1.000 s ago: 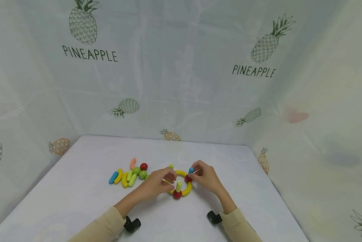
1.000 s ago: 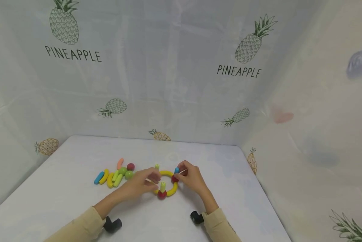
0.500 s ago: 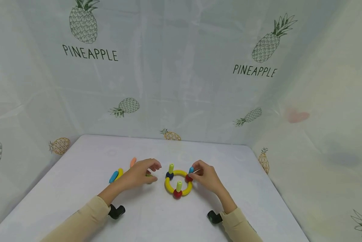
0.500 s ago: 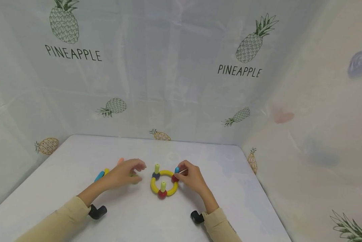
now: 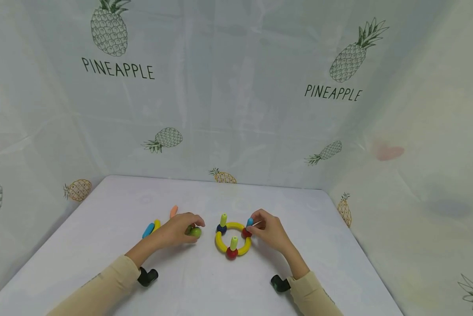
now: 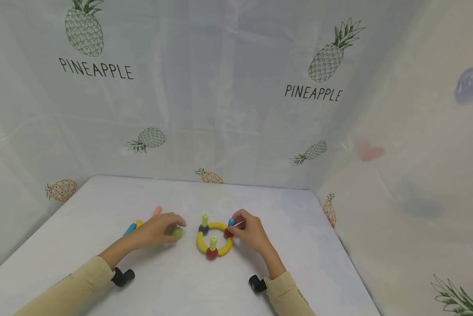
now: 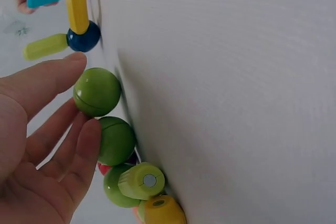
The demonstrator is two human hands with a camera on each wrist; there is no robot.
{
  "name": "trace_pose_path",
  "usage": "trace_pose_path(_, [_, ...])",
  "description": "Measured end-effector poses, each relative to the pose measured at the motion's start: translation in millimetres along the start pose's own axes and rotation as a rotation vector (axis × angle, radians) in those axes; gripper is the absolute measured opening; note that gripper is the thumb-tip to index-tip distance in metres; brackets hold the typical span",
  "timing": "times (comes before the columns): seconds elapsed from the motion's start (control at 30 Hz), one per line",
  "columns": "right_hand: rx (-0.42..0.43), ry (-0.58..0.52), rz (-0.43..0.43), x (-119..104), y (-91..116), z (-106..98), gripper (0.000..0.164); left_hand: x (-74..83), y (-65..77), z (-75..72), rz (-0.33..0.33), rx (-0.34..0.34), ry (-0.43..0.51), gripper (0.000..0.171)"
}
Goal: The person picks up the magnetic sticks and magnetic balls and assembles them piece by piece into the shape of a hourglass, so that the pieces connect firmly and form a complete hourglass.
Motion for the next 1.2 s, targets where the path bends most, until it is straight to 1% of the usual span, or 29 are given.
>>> trace_pose_path(0.2, [-0.007, -0.008, 0.015, 0.9, 0.1, 0.3, 0.024, 1.2, 0.1, 0.3, 0.009, 0.000, -0.044, 0.033])
trace_pose_path(0.53, [-0.002, -0.014, -0.006, 2.3, 0.5, 0.8, 0.024, 2.3, -1.6, 4.4, 0.030, 0.006, -0.098, 0.028])
trace_pose_path(0.8, [-0.002, -0.021, -0.010, 0.9, 0.5, -0.9, 0.024, 3.3, -2.6, 5.6, 0.056, 0.011, -0.105, 0.026])
trace_pose_path(1.0, [-0.007, -0.017, -0.004, 0.0, 0.5, -0.6, 0.024, 4.1, -2.6, 5.7, 0.045, 0.018, -0.100, 0.026])
trace_pose_path(1.1, [-0.010, -0.020, -0.007, -0.1, 0.6, -0.4, 0.024, 7.0, -2.5, 3.3, 0.038, 0.031, -0.088, 0.026])
trace_pose_path(1.2, [-0.013, -0.015, -0.008, 0.4, 0.6, 0.0, 0.025, 12.0, -3.2, -1.7, 0.033, 0.057, -0.043, 0.028])
Point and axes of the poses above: each hand's wrist, its own y-axis away from the middle knuckle, its own z-axis out of the palm, x = y × z, the point moved 7 cm from there along -y, towards the middle knuckle, and after that the axes turned 11 degrees about y, right-handed, at the moved point
